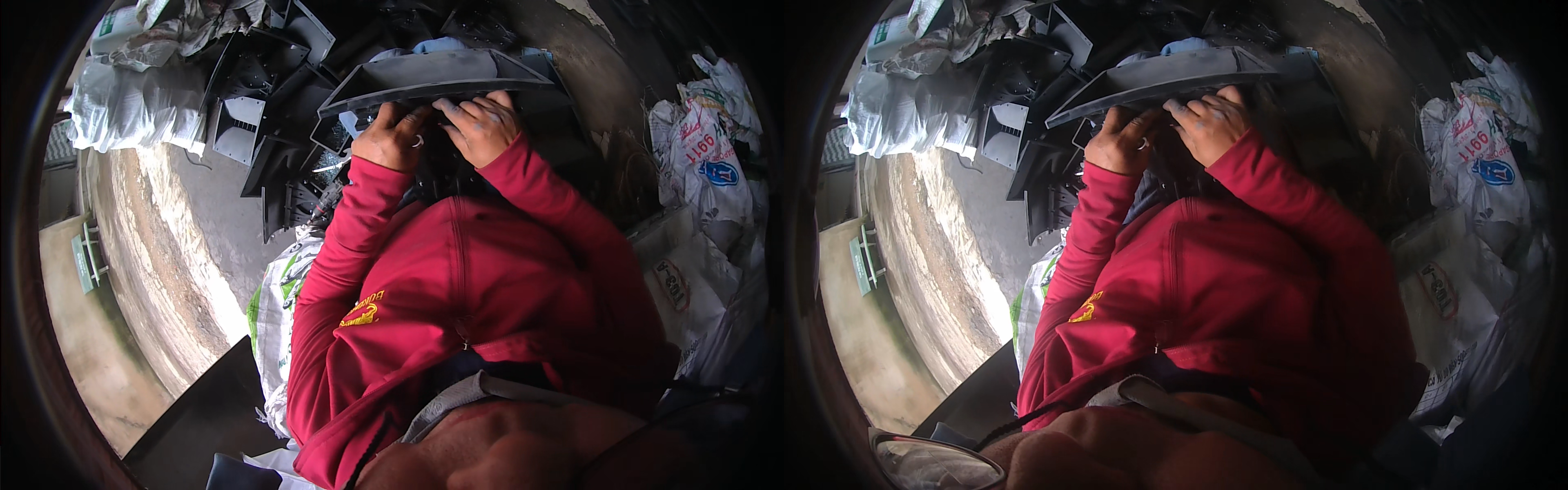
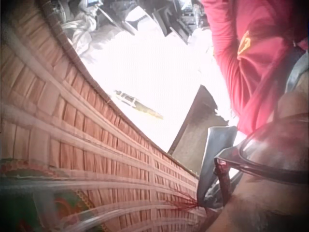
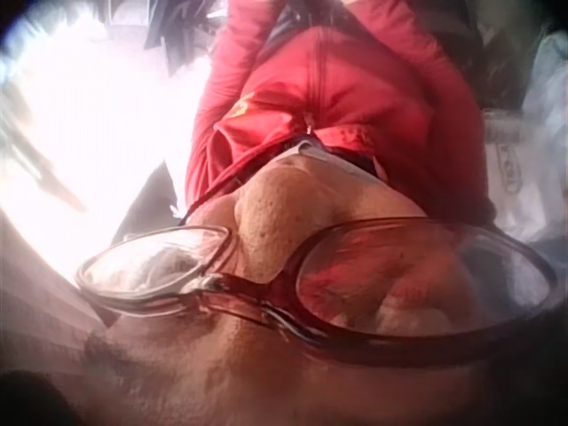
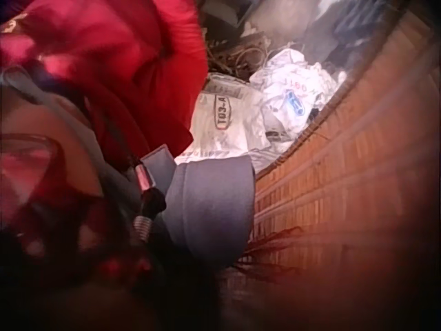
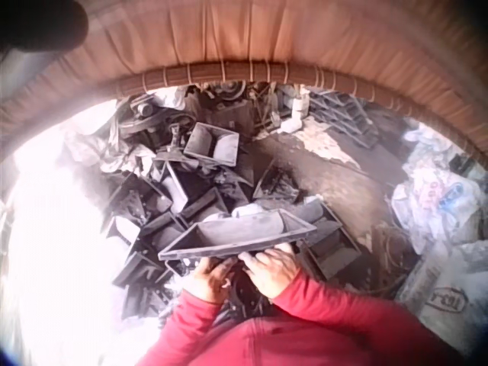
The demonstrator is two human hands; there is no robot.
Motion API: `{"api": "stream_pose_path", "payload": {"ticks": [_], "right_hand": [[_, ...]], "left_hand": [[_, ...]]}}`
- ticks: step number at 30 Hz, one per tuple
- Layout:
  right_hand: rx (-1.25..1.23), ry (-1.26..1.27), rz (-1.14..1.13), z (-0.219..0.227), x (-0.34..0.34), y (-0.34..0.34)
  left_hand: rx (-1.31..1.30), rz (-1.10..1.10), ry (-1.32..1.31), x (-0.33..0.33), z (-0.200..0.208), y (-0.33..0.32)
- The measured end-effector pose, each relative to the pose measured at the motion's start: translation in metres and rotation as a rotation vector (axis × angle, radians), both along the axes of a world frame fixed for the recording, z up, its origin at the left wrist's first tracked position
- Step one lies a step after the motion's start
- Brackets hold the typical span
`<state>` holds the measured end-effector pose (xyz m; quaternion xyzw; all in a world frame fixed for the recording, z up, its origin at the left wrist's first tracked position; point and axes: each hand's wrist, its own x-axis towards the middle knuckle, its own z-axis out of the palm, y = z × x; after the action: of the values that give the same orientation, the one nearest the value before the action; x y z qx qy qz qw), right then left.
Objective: The person uses a wrench to tighten bolts on a metal casing, then picks up a screwdriver to secure additional fasteners. They handle small screws and a black plastic cover, aligning and fastening it to the assembly.
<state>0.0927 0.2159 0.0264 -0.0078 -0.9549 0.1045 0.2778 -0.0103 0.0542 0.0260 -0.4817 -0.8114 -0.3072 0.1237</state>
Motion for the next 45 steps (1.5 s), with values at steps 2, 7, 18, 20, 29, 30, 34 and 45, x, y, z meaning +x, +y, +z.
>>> {"api": "stream_pose_path", "payload": {"ticks": [2,7,18,20,29,30,34,45], "right_hand": [[0.007,-0.037,-0.018,-0.001,0.003,-0.001],[0.015,-0.025,-0.013,-0.001,-0.006,0.009],[-0.029,-0.061,0.027,0.005,-0.007,0.012],[-0.011,-0.067,0.022,0.006,-0.008,0.01],[-1.408,-0.052,0.127,0.047,0.026,0.011],[-1.721,-0.093,0.154,0.043,0.028,0.005],[-2.425,-0.296,0.266,0.018,0.028,-0.007],[-1.801,-0.328,0.286,0.032,0.043,-0.016]], "left_hand": [[-0.015,-0.005,-0.007,0.0,-0.002,-0.001],[0.049,-0.084,-0.111,-0.011,0.007,0.001],[0.054,0.096,0.098,0.0,-0.001,0.012],[0.05,0.106,0.084,0.001,-0.001,0.011],[0.184,-0.02,-0.08,0.022,0.034,-0.006],[0.269,-0.119,-0.105,0.028,0.036,-0.005],[0.157,-0.23,-0.076,0.051,0.027,0.012],[0.083,-0.248,-0.288,0.036,0.024,0.001]]}}
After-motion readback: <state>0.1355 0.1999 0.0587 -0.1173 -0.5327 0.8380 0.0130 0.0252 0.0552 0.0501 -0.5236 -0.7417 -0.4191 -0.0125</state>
